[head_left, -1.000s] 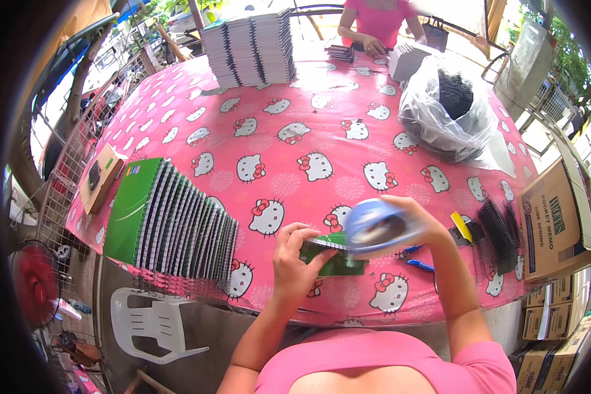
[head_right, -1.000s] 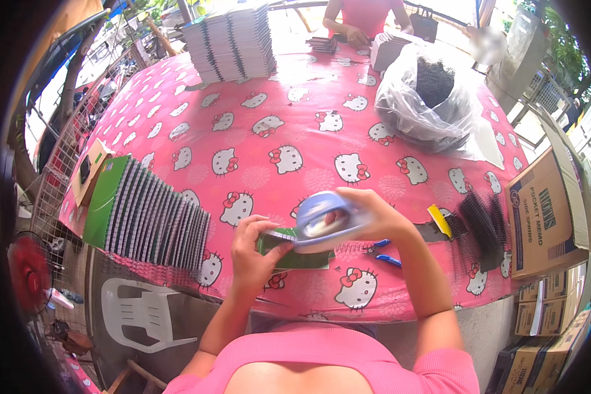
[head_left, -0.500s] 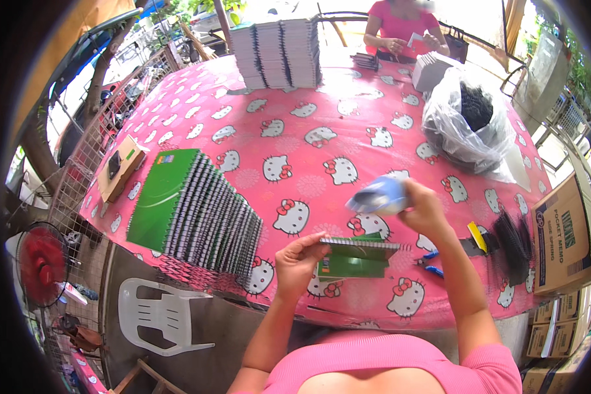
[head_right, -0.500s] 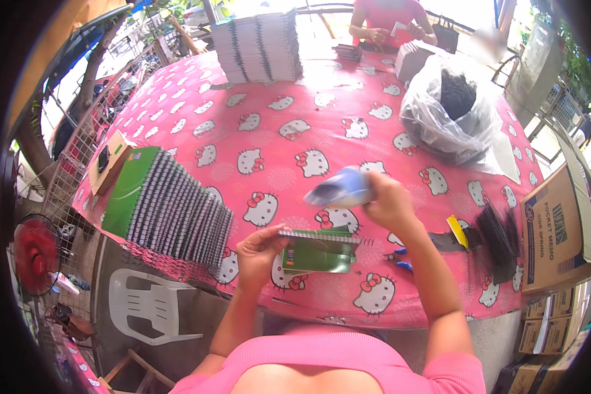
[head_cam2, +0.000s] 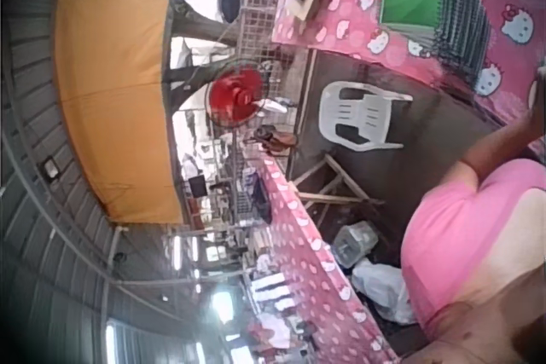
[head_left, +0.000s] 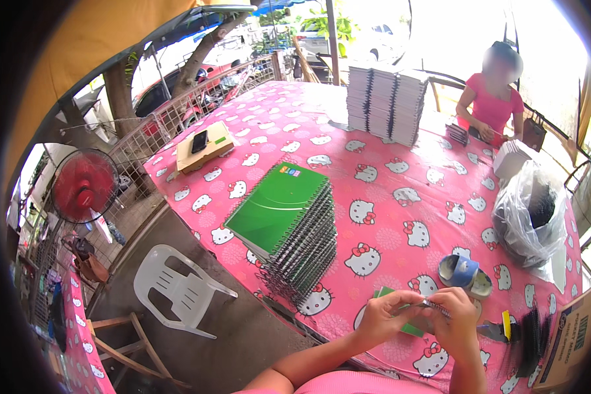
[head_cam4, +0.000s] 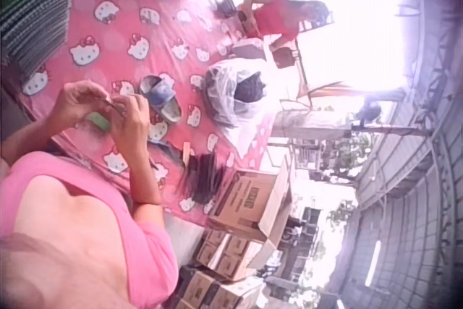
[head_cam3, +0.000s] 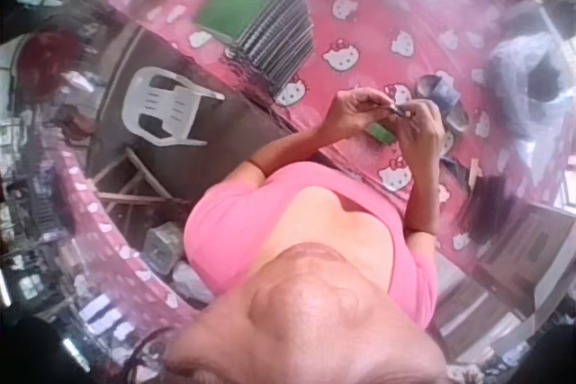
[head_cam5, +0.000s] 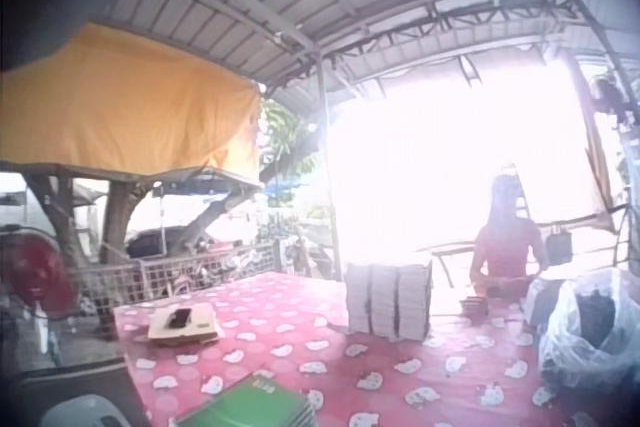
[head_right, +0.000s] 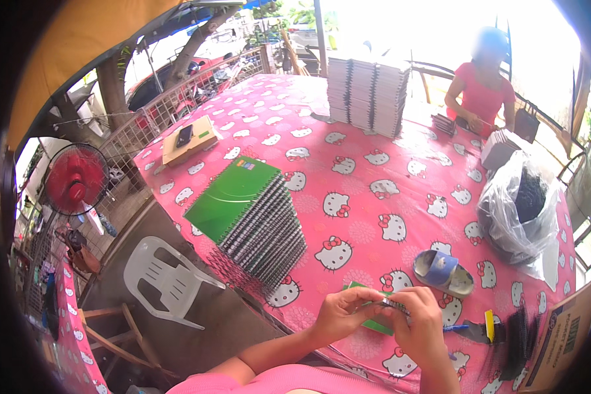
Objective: The person assembles small green booklets by hand using a stapler and shears. The person staples the spine of individual booklets, trims excess material with shears, and stacks the completed booklets into a pile on the table.
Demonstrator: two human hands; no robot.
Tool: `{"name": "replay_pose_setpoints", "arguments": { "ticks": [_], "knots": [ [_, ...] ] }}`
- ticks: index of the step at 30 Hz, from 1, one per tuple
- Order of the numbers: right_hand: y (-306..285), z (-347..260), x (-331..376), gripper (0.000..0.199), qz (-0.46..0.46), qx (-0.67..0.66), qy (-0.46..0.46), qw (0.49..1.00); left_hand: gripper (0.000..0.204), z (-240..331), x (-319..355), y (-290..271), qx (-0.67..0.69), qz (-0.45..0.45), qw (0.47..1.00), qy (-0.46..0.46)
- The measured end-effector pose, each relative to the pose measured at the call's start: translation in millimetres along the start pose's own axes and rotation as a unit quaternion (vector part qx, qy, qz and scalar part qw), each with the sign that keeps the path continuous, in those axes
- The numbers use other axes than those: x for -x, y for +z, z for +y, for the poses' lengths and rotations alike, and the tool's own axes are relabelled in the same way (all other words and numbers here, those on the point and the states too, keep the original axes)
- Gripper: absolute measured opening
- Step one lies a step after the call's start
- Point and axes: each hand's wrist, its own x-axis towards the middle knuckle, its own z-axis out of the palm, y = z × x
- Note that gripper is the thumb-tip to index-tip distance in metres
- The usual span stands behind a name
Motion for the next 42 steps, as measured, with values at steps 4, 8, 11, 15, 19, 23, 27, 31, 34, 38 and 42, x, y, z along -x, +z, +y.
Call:
{"name": "replay_pose_setpoints", "arguments": {
  "ticks": [4,8,11,15,19,23,27,31,34,38,42],
  "knots": [
    [2,-2,-1,0.018,0.073,0.025,-0.011,0.997,0.022,0,-5,0,-0.073,-0.015,0.997,0.033],
    [-3,15,2,0.025,0.052,0.034,-0.04,0.997,0.022,1,-5,2,-0.098,0.018,0.995,-0.033],
    [16,19,0,0.048,0.032,-0.009,-0.063,0.997,0.022,5,-8,-5,-0.092,-0.004,0.996,0.011],
    [34,39,-14,0.023,0.129,-0.071,-0.162,0.976,0.03,37,-4,-7,-0.224,0.019,0.974,0.03],
    [21,42,4,0.013,0.151,-0.135,-0.081,0.976,0.019,39,5,43,-0.259,-0.009,0.962,0.082],
    [33,56,-4,0.022,0.175,-0.059,-0.118,0.976,0.018,36,-7,49,-0.186,-0.043,0.978,0.085],
    [36,29,-1,0.014,0.183,-0.103,-0.138,0.968,0.019,13,-15,35,-0.12,0.029,0.991,0.052],
    [26,26,3,0.022,0.18,-0.094,-0.142,0.969,0.027,28,-5,43,-0.066,0.047,0.993,0.085],
    [6,18,5,0.027,0.122,-0.091,-0.145,0.978,0.025,17,-6,21,-0.033,0.032,0.994,0.095],
    [-9,5,-3,0.024,0.095,-0.051,-0.154,0.982,0.023,32,1,18,-0.006,0.02,0.998,0.057],
    [3,-7,-9,0.015,0.079,-0.038,-0.141,0.986,0.021,25,6,4,0.035,0.033,0.996,0.074]
  ]
}}
